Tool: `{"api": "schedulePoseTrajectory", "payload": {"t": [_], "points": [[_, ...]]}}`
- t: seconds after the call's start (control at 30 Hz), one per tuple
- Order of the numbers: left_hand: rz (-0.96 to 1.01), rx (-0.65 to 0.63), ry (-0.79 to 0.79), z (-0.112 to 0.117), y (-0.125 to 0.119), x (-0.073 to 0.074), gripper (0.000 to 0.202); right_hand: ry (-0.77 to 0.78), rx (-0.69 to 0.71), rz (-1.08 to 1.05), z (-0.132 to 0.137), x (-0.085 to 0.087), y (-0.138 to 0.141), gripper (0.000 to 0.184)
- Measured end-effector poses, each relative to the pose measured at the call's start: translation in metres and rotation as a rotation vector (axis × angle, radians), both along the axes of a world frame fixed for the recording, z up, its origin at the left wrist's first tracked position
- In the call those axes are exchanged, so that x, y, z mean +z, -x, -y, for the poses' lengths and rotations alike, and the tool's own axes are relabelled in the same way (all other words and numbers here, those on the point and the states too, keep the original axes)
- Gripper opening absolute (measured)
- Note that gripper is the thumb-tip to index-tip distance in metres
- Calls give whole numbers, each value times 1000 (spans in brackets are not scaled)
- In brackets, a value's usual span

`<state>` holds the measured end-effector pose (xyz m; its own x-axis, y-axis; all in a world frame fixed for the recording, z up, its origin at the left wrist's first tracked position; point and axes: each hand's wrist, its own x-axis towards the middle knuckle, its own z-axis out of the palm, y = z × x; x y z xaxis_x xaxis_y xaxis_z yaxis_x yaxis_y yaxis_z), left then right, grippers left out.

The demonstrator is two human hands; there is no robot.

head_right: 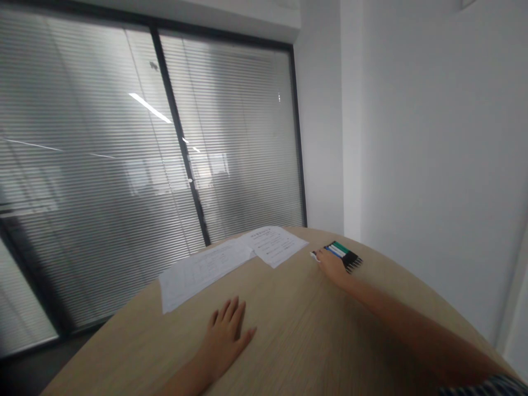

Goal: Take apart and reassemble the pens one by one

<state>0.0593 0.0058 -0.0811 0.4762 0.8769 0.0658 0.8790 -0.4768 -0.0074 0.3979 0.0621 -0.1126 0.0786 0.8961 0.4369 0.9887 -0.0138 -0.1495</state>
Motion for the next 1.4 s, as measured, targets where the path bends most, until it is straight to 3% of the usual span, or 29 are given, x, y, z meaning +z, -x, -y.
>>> {"api": "schedulePoseTrajectory", "payload": {"t": [0.4, 0.7, 0.93, 1.13, 1.4], "points": [[-7, -11, -24, -6, 3, -8, 69, 40, -2, 132, 15, -3, -3, 25], [-17, 14, -10, -3, 2, -3, 67, 12, -6, 108, 10, -13, -15, 27], [-22, 9, -15, -6, 2, -6, 68, -55, 25, 47, 10, -8, -19, 25], [-35, 10, -19, -7, 3, -6, 67, -81, -24, -48, 21, -4, -63, 37], [-40, 6, -36, -9, 3, -9, 68, -70, -136, -166, 47, -15, -120, 44]]}}
